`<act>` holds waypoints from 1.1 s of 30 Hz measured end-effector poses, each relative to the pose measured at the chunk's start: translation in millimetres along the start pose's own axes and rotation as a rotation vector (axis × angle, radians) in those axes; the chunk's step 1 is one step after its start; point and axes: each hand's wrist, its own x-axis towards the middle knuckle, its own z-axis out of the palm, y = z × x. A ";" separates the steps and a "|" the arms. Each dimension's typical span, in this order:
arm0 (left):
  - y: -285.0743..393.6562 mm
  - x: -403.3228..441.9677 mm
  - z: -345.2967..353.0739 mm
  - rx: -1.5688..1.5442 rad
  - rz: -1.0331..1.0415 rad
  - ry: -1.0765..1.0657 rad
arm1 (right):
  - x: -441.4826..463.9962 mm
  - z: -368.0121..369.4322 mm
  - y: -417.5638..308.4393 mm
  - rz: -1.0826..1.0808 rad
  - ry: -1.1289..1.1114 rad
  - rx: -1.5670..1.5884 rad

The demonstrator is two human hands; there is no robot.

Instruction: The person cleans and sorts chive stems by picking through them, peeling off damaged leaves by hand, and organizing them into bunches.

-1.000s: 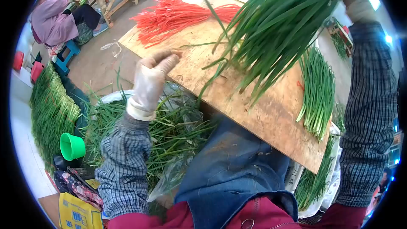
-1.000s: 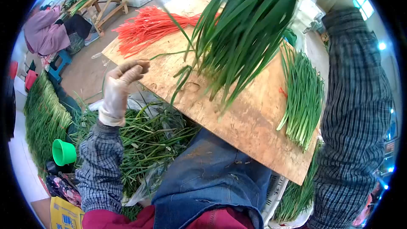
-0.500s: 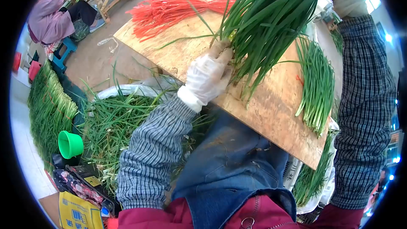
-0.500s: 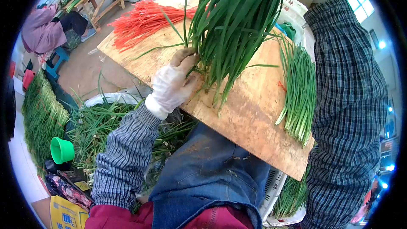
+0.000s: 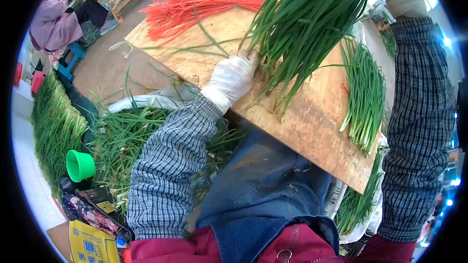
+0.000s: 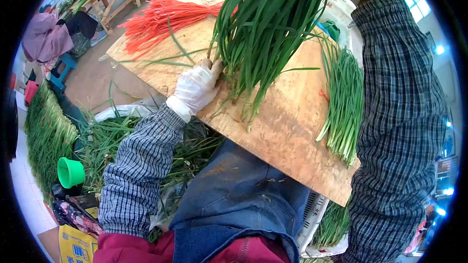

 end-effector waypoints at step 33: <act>-72.9 -12.1 -242.0 -1.159 0.052 0.435 | -39.2 8.2 -67.1 0.115 -0.016 0.524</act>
